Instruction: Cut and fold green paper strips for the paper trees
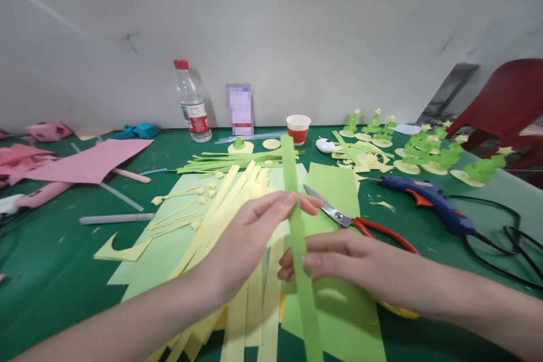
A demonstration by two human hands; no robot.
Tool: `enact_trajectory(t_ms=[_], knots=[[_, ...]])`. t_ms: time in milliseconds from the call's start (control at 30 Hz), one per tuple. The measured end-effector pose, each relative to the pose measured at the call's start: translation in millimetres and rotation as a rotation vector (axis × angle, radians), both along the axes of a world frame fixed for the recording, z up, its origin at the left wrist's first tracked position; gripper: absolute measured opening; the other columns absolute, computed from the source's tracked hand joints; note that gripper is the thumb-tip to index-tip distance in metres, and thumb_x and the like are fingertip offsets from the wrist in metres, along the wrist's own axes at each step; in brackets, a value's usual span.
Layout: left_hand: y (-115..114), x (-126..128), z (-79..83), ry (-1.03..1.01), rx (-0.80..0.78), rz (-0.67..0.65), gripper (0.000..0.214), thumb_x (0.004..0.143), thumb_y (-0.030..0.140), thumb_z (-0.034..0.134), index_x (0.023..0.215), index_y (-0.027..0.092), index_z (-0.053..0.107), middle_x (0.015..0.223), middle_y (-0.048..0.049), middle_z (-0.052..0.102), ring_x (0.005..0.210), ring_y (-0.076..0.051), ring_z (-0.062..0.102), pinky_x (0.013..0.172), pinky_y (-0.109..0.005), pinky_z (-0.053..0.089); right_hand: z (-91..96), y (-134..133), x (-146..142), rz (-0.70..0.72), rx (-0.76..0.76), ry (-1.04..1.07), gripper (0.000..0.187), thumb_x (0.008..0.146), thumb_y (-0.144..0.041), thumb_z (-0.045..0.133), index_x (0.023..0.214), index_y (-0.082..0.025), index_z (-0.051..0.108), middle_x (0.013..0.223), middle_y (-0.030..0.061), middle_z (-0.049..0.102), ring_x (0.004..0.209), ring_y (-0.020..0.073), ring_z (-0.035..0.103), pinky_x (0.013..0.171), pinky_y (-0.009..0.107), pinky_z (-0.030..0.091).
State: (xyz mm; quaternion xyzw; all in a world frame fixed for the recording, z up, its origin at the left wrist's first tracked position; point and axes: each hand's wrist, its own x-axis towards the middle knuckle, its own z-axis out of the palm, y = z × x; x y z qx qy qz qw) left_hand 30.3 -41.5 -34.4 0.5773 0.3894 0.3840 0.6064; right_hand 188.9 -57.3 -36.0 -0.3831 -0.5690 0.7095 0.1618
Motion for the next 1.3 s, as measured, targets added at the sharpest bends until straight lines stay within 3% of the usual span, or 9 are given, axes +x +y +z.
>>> enact_trajectory(t_ms=[67,167,400,533,700,800,900,1100,1300], knots=[[4,-4,4.0,-0.13,-0.038,-0.028,0.034,0.09,0.026,0.036,0.065,0.018,0.057,0.065,0.0032,0.062,0.063,-0.007,0.057,0.065,-0.017,0.047,6.1,5,9,0.021,0.106,-0.14,0.033,0.076,-0.045,0.058,0.095,-0.018,0.061,0.098,0.0037,0.06,0.091,0.0172,0.056,0.082,0.029,0.043],[8,-7,9.1,-0.177,-0.238,-0.222,0.035,0.092,0.025,0.028,0.067,0.018,0.051,0.042,0.0073,0.049,0.028,-0.004,0.031,0.037,-0.016,0.04,14.2,13,22,-0.128,0.198,-0.138,0.027,0.078,-0.044,0.056,0.091,-0.021,0.06,0.089,0.0,0.06,0.079,0.0116,0.055,0.07,0.022,0.043],[4,-3,13.4,0.126,-0.457,-0.416,0.025,0.09,0.028,0.04,0.072,0.015,0.053,0.044,0.0083,0.044,0.032,-0.001,0.024,0.032,-0.012,0.022,19.2,15,22,-0.335,0.225,-0.171,0.013,0.071,-0.03,0.064,0.066,-0.018,0.06,0.059,-0.0042,0.053,0.053,0.0065,0.045,0.052,0.018,0.037],[5,-4,15.1,0.225,-0.423,-0.466,0.029,0.09,0.032,0.039,0.073,0.014,0.054,0.046,0.0068,0.047,0.034,-0.002,0.026,0.035,-0.015,0.021,23.7,21,31,-0.333,0.313,-0.18,0.015,0.068,-0.026,0.065,0.058,-0.017,0.057,0.053,-0.0044,0.051,0.052,0.0074,0.045,0.053,0.02,0.037],[4,-5,18.2,0.388,-0.307,-0.511,0.027,0.088,0.03,0.04,0.072,0.014,0.054,0.043,0.0096,0.035,0.038,-0.005,0.025,0.038,-0.016,0.023,35.9,28,48,-0.206,0.411,-0.365,0.015,0.065,-0.029,0.067,0.078,-0.022,0.064,0.08,-0.0001,0.063,0.073,0.014,0.057,0.065,0.024,0.046],[2,-4,18.4,0.501,-0.264,-0.558,0.027,0.087,0.026,0.039,0.066,0.015,0.052,0.045,0.0085,0.036,0.04,-0.005,0.027,0.042,-0.017,0.026,38.8,20,47,-0.183,0.64,-0.493,0.018,0.067,-0.036,0.064,0.08,-0.023,0.065,0.09,0.0013,0.065,0.083,0.0181,0.058,0.071,0.027,0.046],[-2,-4,15.4,0.588,-0.19,-0.595,0.037,0.085,0.03,0.039,0.051,0.016,0.042,0.049,0.0061,0.041,0.043,-0.006,0.033,0.048,-0.017,0.032,34.9,8,35,-0.119,0.81,-0.552,0.017,0.072,-0.035,0.057,0.073,-0.021,0.065,0.079,0.0016,0.066,0.07,0.0158,0.057,0.066,0.027,0.044],[-12,-5,4.9,0.721,-0.107,-0.599,0.038,0.085,0.027,0.035,0.048,0.018,0.037,0.048,0.006,0.042,0.042,-0.007,0.033,0.054,-0.019,0.035,18.5,1,16,0.077,0.613,-0.578,0.017,0.073,-0.028,0.051,0.064,-0.02,0.063,0.066,-0.0008,0.063,0.062,0.0129,0.053,0.055,0.023,0.041],[-16,-5,4.3,0.782,-0.121,-0.608,0.032,0.083,0.025,0.031,0.061,0.017,0.053,0.05,0.0047,0.045,0.039,-0.007,0.033,0.042,-0.018,0.029,10.4,4,15,0.114,0.461,-0.507,0.013,0.067,-0.023,0.052,0.068,-0.019,0.064,0.07,-0.0008,0.064,0.066,0.0132,0.055,0.061,0.024,0.042]])
